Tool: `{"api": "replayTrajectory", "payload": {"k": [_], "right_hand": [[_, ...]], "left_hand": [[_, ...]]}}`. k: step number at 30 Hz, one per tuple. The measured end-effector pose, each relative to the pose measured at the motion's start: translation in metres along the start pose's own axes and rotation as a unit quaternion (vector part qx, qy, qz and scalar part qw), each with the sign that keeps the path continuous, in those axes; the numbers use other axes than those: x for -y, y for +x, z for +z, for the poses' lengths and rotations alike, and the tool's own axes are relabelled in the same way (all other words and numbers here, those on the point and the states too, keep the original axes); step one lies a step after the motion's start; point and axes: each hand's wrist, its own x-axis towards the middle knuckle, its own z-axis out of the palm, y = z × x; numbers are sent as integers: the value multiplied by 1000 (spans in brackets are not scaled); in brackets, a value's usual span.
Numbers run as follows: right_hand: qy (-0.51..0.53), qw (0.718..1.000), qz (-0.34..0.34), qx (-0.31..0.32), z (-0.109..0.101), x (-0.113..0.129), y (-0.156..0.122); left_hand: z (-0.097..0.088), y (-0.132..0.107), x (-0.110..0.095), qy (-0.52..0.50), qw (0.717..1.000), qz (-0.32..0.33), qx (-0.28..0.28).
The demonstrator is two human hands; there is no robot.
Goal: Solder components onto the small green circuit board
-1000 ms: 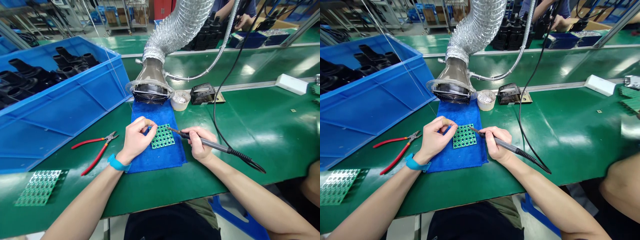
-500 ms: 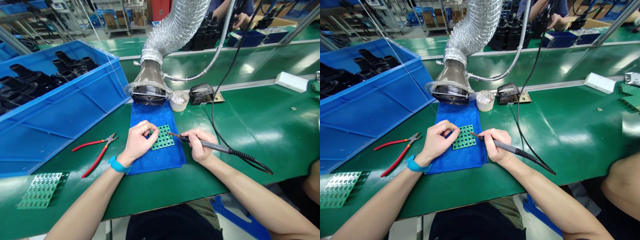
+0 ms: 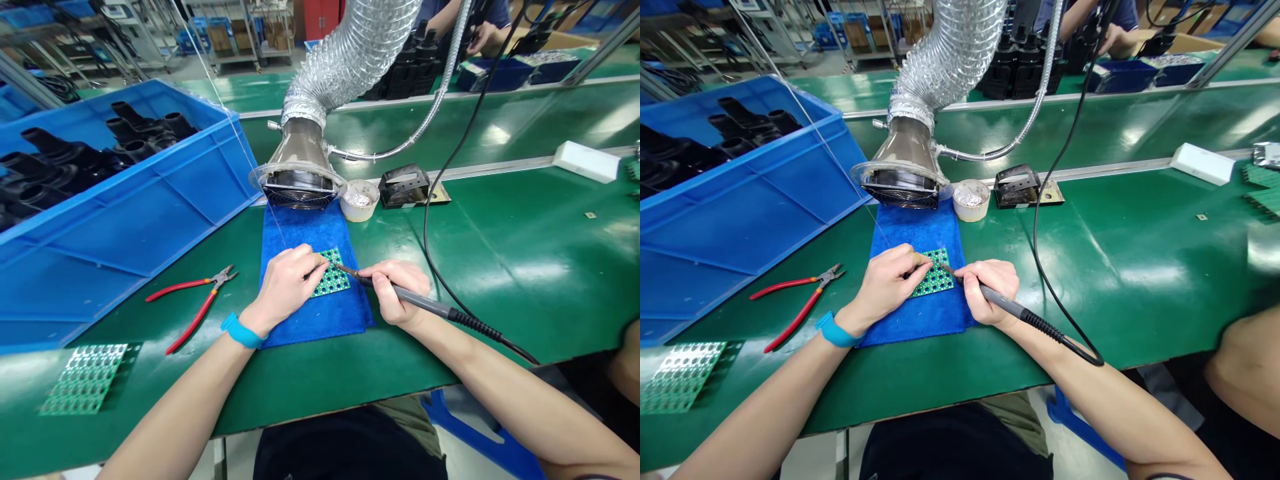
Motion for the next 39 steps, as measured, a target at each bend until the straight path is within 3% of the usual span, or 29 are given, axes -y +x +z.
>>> {"api": "replayTrajectory", "payload": {"k": [4,8,12,21,31,39], "right_hand": [[11,1000,-6,-6,1,1,0],[6,1000,6,-3,-1,2,1],[9,999,36,-17,-4,4,1],[34,996,70,-37,-6,6,-4],[28,999,39,-20,-4,8,-1],[26,1000,11,-10,-3,9,0]], "left_hand": [[-3,1,-2,-43,999,-19,-10],[-12,4,-3,-133,985,-93,-59],[-17,5,-2,-184,972,-130,-63],[-14,5,-11,-188,978,-92,-2],[-11,3,-11,-176,982,-73,13],[-4,0,-10,-109,993,-4,43]]}}
